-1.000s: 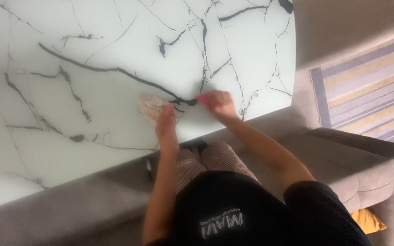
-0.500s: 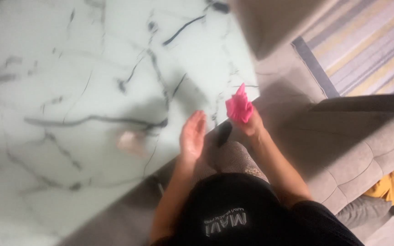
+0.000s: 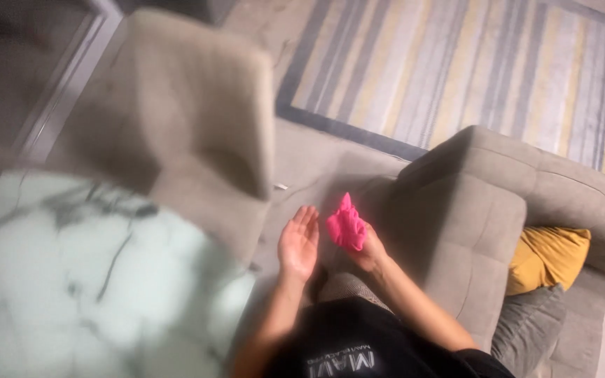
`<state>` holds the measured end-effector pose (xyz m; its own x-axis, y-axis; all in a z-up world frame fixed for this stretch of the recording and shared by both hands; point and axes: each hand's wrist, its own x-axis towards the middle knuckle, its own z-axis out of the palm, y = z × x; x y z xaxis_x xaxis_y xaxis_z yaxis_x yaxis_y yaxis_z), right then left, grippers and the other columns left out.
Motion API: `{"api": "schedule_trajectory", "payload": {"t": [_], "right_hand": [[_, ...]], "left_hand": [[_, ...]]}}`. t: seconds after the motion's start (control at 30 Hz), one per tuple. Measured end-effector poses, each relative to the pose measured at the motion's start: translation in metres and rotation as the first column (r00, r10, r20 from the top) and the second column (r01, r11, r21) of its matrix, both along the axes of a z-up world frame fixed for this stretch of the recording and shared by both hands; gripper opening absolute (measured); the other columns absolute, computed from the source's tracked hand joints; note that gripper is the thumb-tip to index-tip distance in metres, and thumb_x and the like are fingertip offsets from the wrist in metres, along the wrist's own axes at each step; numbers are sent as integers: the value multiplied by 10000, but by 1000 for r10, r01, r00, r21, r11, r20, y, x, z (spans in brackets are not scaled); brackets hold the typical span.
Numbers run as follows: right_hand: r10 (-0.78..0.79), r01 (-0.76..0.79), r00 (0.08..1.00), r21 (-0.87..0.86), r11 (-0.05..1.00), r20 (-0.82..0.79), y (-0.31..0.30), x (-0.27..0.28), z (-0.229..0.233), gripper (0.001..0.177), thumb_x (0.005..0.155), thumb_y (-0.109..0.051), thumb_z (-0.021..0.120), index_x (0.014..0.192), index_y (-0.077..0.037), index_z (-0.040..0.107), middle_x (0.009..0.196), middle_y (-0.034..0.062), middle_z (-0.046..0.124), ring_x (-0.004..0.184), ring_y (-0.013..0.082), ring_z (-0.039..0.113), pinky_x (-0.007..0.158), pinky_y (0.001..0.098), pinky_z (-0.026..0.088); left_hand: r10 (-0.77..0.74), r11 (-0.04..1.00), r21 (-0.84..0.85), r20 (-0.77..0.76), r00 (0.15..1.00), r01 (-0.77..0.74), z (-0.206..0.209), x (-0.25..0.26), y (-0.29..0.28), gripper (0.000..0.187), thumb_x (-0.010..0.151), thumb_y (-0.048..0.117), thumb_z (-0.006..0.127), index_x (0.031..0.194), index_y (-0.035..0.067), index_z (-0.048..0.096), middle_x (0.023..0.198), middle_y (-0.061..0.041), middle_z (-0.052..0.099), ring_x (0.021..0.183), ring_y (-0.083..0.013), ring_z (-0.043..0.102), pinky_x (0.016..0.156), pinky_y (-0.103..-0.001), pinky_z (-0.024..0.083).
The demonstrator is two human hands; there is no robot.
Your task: Cleaning a dining table using a wet cloth.
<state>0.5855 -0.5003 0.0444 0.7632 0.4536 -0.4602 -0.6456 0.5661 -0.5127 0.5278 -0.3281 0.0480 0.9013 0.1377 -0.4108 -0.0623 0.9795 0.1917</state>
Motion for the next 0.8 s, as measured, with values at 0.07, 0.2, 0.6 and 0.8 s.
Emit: {"api": "schedule_trajectory", "payload": {"t": [0.07,0.2,0.6,0.8], "right_hand": [[-72,52,989,-147,988,-132,-16,46,0,265,1011,-251,577,1215,-97,646,1166,45,689,1030,175,670,906,355,560],[-184,193,965,29,981,-185,-36,140,-8,327,1015,-292,573,1272,-98,631,1227,49,680,1089,164,667,962,333,562],[-389,390,907,-32,920,-163,-132,479,-27,312,1001,-257,562,1231,-58,632,1155,99,678,986,195,682,861,341,582],[-610,622,732,-67,780,-303,-191,638,6,306,995,-195,540,1264,-75,623,1197,102,672,1042,200,671,929,335,582]], "left_hand": [[-31,998,-58,63,998,35,7,47,-4,442,1059,230,458,1379,-66,525,1390,-204,588,1313,-304,552,1158,-398,443],[-83,996,-35,9,997,83,0,145,-6,439,1030,206,473,1368,-71,519,1389,-209,577,1318,-325,546,1151,-420,445],[-467,884,10,-27,884,467,3,576,-74,399,1044,199,466,1326,-76,525,1357,-196,607,1319,-311,561,1178,-408,442],[-686,693,158,-155,711,703,33,780,-172,417,1016,222,487,1317,-55,570,1330,-203,622,1281,-304,587,1128,-410,432]]}}
